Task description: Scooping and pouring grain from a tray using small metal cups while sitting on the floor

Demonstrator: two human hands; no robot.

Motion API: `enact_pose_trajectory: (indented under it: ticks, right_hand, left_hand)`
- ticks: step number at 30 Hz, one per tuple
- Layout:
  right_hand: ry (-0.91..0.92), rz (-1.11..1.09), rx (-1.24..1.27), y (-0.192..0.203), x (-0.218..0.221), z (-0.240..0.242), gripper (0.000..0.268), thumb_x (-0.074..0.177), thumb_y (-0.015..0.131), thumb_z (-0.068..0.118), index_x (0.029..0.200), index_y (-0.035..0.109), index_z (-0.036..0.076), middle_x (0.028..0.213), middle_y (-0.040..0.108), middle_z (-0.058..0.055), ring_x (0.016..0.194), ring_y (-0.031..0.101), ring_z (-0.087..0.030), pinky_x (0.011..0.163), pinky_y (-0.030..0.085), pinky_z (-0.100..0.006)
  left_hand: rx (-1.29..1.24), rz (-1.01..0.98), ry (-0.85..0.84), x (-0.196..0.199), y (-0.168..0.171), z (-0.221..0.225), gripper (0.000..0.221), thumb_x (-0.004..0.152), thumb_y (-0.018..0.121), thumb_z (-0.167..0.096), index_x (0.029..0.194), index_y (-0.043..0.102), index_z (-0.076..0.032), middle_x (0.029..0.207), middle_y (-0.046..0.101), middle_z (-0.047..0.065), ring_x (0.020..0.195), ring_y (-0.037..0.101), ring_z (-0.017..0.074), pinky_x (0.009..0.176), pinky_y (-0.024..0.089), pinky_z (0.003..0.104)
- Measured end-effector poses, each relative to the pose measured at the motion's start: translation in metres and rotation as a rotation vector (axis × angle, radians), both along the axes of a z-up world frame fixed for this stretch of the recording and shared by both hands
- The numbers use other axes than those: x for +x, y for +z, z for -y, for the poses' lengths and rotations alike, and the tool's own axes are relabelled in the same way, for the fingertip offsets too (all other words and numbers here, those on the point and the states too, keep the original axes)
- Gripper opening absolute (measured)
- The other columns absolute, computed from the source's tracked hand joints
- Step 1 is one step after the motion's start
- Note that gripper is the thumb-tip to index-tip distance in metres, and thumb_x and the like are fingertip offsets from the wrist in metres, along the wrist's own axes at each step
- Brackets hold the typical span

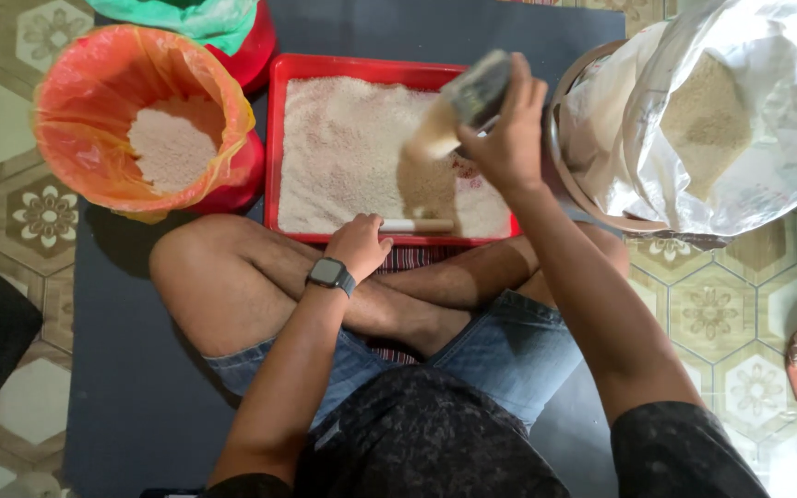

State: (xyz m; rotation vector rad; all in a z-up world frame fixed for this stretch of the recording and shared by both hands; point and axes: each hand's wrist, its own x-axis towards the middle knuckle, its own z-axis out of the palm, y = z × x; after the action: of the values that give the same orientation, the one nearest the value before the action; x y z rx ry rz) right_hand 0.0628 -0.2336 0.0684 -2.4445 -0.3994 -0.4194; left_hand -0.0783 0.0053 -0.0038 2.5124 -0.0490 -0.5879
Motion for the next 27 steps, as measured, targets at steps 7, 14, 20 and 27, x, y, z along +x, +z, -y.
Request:
enact_pose_trajectory:
  ticks: [7,14,20,27]
  right_hand:
    - [0.067,0.259,-0.436,-0.026,0.001,-0.005,0.101,0.082,0.09,0.014,0.159,0.024,0.013,0.144,0.042,-0.023,0.129,0.055,-0.041,0.099,0.068,-0.049]
    - [0.055,0.359,-0.125,0.069,-0.027,0.041,0.11,0.084,0.111,0.01,0.156,0.027,0.007,0.146,0.047,-0.019,0.131,0.058,-0.038,0.11,0.061,-0.048]
    - [-0.479,0.612,-0.285,0.077,-0.028,0.22,0.096,0.085,0.123,0.0,0.135,0.041,0.003,0.123,0.057,-0.016,0.104,0.062,-0.029,0.084,0.066,-0.038]
    - [-0.784,0.125,-0.8,0.041,-0.014,0.307,0.091,0.073,0.108,0.03,0.142,0.055,0.007,0.125,0.049,-0.014,0.099,0.063,-0.032,0.077,0.066,-0.041]
  left_hand:
    - [-0.011,0.051,0.014,-0.004,-0.009,0.0,0.036,0.092,0.065,-0.028,0.119,0.065,-0.004,0.114,0.067,0.019,0.099,0.066,0.04,0.087,0.054,0.05]
    - [-0.045,-0.034,0.03,-0.002,0.005,0.0,0.039,0.093,0.065,-0.029,0.123,0.064,-0.005,0.116,0.066,0.019,0.101,0.066,0.0395,0.088,0.054,0.049]
    - [-0.103,-0.017,0.0,0.003,0.018,0.004,0.042,0.092,0.064,-0.027,0.125,0.062,-0.001,0.119,0.066,0.021,0.104,0.065,0.0405,0.089,0.053,0.049]
    - [-0.174,-0.052,-0.042,0.018,0.079,-0.005,0.044,0.095,0.061,-0.022,0.135,0.058,-0.001,0.115,0.066,0.018,0.085,0.064,0.0287,0.073,0.055,0.037]
